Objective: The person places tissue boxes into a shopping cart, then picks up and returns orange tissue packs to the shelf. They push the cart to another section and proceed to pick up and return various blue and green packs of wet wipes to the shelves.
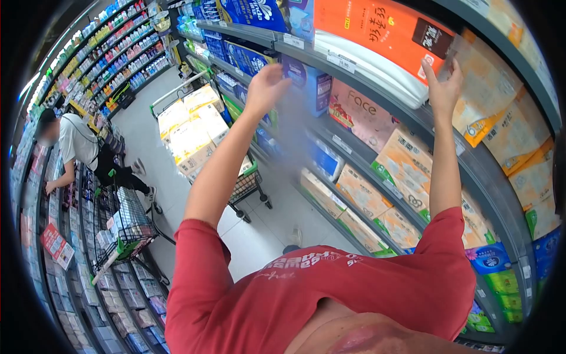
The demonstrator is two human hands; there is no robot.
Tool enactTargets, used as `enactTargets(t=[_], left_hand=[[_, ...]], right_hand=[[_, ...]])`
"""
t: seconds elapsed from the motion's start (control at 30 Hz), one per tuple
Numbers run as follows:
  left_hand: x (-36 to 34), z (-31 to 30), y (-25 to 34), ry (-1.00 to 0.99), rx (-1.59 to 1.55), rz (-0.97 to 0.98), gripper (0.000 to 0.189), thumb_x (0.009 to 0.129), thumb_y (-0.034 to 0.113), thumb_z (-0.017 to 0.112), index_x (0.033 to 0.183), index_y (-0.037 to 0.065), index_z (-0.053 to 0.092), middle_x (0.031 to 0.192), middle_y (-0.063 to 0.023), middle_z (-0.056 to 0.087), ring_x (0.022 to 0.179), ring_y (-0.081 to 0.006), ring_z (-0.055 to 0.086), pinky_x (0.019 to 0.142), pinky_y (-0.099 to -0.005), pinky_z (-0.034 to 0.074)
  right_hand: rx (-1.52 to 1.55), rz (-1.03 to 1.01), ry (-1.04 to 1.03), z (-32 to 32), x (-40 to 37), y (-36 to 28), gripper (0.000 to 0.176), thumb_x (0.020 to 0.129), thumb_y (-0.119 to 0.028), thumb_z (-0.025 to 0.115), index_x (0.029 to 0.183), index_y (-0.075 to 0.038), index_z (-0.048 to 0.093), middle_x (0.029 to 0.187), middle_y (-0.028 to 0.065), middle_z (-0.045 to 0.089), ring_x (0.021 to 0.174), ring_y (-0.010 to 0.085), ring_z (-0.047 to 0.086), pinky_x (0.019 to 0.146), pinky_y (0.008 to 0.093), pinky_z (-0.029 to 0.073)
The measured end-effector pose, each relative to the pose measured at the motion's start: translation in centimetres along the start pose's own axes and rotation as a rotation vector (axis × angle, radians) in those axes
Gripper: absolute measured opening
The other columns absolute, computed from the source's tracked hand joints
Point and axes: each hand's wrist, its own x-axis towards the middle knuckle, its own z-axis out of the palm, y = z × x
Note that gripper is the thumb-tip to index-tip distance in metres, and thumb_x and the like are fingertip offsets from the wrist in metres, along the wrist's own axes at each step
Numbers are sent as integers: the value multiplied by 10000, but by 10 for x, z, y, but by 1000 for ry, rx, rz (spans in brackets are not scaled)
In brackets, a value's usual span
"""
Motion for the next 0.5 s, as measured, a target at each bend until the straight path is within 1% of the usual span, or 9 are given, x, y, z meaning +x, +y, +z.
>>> enactTargets(t=[0.07, 0.13, 0.2, 0.27, 0.33, 0.37, 0.4, 0.47, 0.5], left_hand=[[42, 11, 22, -37, -4, 80, 570, 757, 246, 758, 1226, -29, 587, 1141, -189, 666, 1048, -260, 644, 911, -355, 497], [85, 23, 19, -58, 46, 106, 586, 764, 223, 756, 1257, -31, 567, 1161, -165, 655, 1042, -227, 637, 889, -335, 504], [119, 33, 24, -108, -27, 91, 656, 732, 289, 768, 1258, -46, 563, 1199, -226, 635, 1115, -294, 622, 947, -379, 483], [152, 44, 17, -131, -64, 80, 707, 730, 293, 766, 1297, -57, 530, 1245, -240, 605, 1175, -298, 590, 975, -371, 467], [180, 57, 3, -135, 9, 187, 760, 724, 283, 771, 1336, -69, 489, 1298, -242, 571, 1216, -315, 559, 997, -381, 452], [192, 63, -2, -135, -14, 200, 766, 733, 267, 771, 1354, -68, 473, 1321, -235, 558, 1228, -325, 547, 1026, -389, 426], [202, 69, -6, -143, -20, 189, 766, 733, 267, 771, 1354, -68, 473, 1321, -235, 558, 1228, -325, 547, 1026, -389, 426], [215, 81, -7, -120, -286, 70, 766, 741, 256, 770, 1369, -59, 465, 1339, -222, 550, 1241, -328, 534, 1055, -390, 396], [223, 84, -5, -176, -332, 11, 720, 757, 249, 773, 1349, -46, 489, 1298, -215, 578, 1233, -299, 539, 1058, -377, 385]], right_hand=[[-1, 103, -11, 15, 7, 4, 832, 732, -407, 826, 1289, 96, 466, 1265, 265, 503, 1194, 379, 491, 1032, 426, 386], [6, 128, -4, 28, 9, 11, 830, 712, -397, 842, 1279, 86, 476, 1245, 256, 521, 1171, 375, 508, 1013, 427, 397], [2, 124, -23, 28, 10, -1, 801, 706, -379, 848, 1266, 67, 489, 1217, 241, 540, 1143, 364, 523, 993, 425, 406], [-43, 155, -50, 31, 12, -5, 775, 698, -368, 856, 1249, 51, 507, 1191, 230, 552, 1121, 353, 532, 978, 423, 410], [-47, 165, -24, 33, 9, -6, 769, 694, -378, 859, 1238, 47, 519, 1192, 222, 550, 1110, 348, 535, 974, 423, 414], [-194, 101, 24, 36, 8, -6, 633, 730, -312, 854, 1165, 43, 562, 1120, 178, 603, 996, 258, 615, 877, 358, 478], [-204, 105, 14, 39, 6, -1, 633, 730, -312, 854, 1165, 43, 562, 1120, 178, 603, 996, 258, 615, 877, 358, 478], [-202, 180, 40, 39, 5, 11, 640, 731, -325, 856, 1160, 51, 567, 1110, 167, 612, 969, 232, 641, 830, 339, 520], [-218, 183, 38, 37, 6, 13, 640, 731, -325, 856, 1160, 51, 567, 1110, 167, 612, 969, 232, 641, 830, 339, 520]])
